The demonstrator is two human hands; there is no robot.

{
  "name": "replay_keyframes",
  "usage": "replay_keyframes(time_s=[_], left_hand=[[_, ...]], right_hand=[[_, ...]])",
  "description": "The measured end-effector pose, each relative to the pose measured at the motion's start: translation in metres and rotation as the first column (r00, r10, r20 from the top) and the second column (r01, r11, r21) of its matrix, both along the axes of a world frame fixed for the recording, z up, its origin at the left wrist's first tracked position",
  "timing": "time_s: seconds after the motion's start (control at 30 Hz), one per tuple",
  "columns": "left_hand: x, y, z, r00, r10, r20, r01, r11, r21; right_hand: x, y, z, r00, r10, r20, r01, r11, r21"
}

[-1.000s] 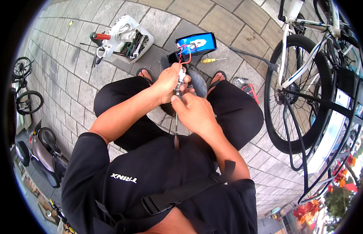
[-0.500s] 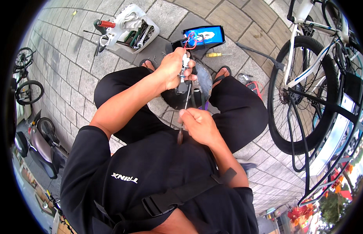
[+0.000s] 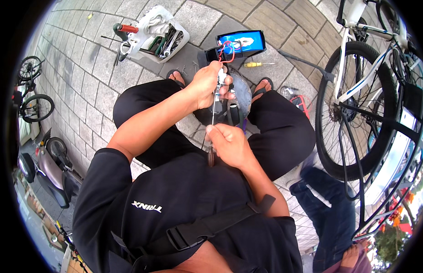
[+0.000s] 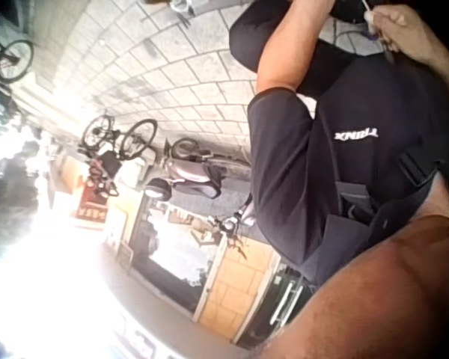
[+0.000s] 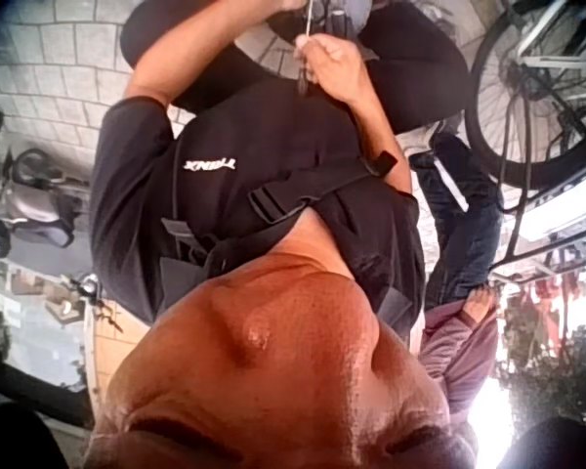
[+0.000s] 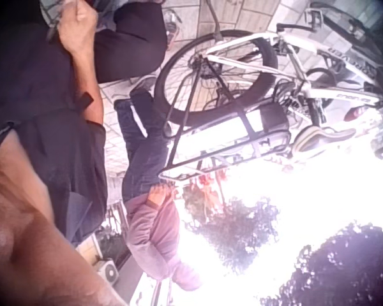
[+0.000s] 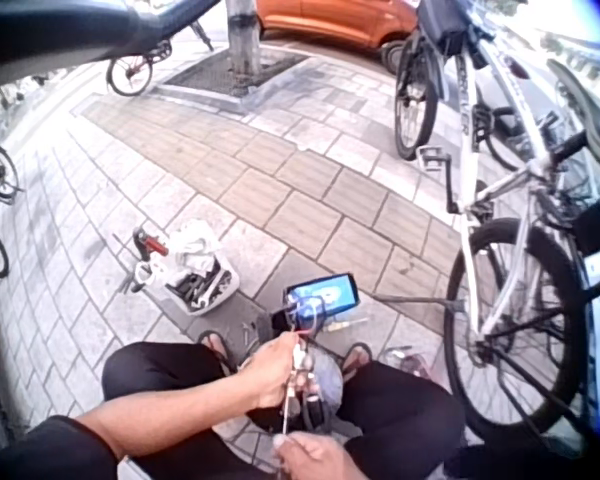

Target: The person sits on a low stool on a sidewalk and uses a screwdriver to adjust a small electronic component connected to a battery pack. They repeatedly tighten and loosen screws on the component while another person works on a bicycle in the background.

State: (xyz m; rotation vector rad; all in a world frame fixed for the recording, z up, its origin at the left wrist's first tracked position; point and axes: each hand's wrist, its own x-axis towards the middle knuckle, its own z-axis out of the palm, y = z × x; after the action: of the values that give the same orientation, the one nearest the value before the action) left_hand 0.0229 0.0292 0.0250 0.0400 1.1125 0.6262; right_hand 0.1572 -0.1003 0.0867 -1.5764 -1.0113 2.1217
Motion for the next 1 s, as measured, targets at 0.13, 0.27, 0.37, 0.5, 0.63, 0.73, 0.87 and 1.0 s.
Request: replay_keyframes(time_s=[0.13,0.27,0.37,0.5,0.63,0.73,0.87,1.0], left_hand=[[-0.0001,0.001,0.0023,1.0,0.005,-0.003,-0.005,1.0,-0.015],[0.0006,0.0,0.001,0.999,0.024,0.027,-0.023,0.999,-0.026],[-0.0012,-0.0006,-0.0013,0.999,0.027,0.025,-0.027,0.999,-0.026],[-0.0015,-0.0001,0.0005,0.999,0.035,0.02,-0.034,0.999,-0.027],[-0.001,0.0006,0.0037,0.999,0.031,0.01,-0.03,0.999,-0.031],[-0.0015,-0.0006,0.0008,1.0,0.004,0.003,-0.004,1.0,-0.026],[0.001,-0.006,0.0039,0.999,0.003,0.032,-0.002,1.0,-0.016],[0.0008,-0.0079,0.0039,0.999,0.012,0.039,-0.011,1.0,-0.005]], right_hand=[[-0.0001,0.004,0.0087,1.0,0.002,0.001,-0.002,0.998,-0.064],[-0.0017,-0.0003,0.003,1.0,-0.008,-0.009,0.008,0.996,-0.093],[-0.0033,0.0011,0.0033,1.0,-0.008,-0.012,0.007,0.994,-0.106],[-0.0037,0.0017,0.0023,1.0,-0.018,-0.008,0.017,0.992,-0.126],[-0.0037,0.0022,0.0017,1.0,-0.019,-0.023,0.016,0.991,-0.134],[-0.0034,0.0027,0.0019,1.0,0.004,-0.013,-0.006,0.993,-0.122],[-0.0023,0.0017,0.001,1.0,0.016,-0.018,-0.018,0.994,-0.111],[-0.0011,0.0039,0.0041,0.999,0.036,-0.024,-0.038,0.993,-0.109]])
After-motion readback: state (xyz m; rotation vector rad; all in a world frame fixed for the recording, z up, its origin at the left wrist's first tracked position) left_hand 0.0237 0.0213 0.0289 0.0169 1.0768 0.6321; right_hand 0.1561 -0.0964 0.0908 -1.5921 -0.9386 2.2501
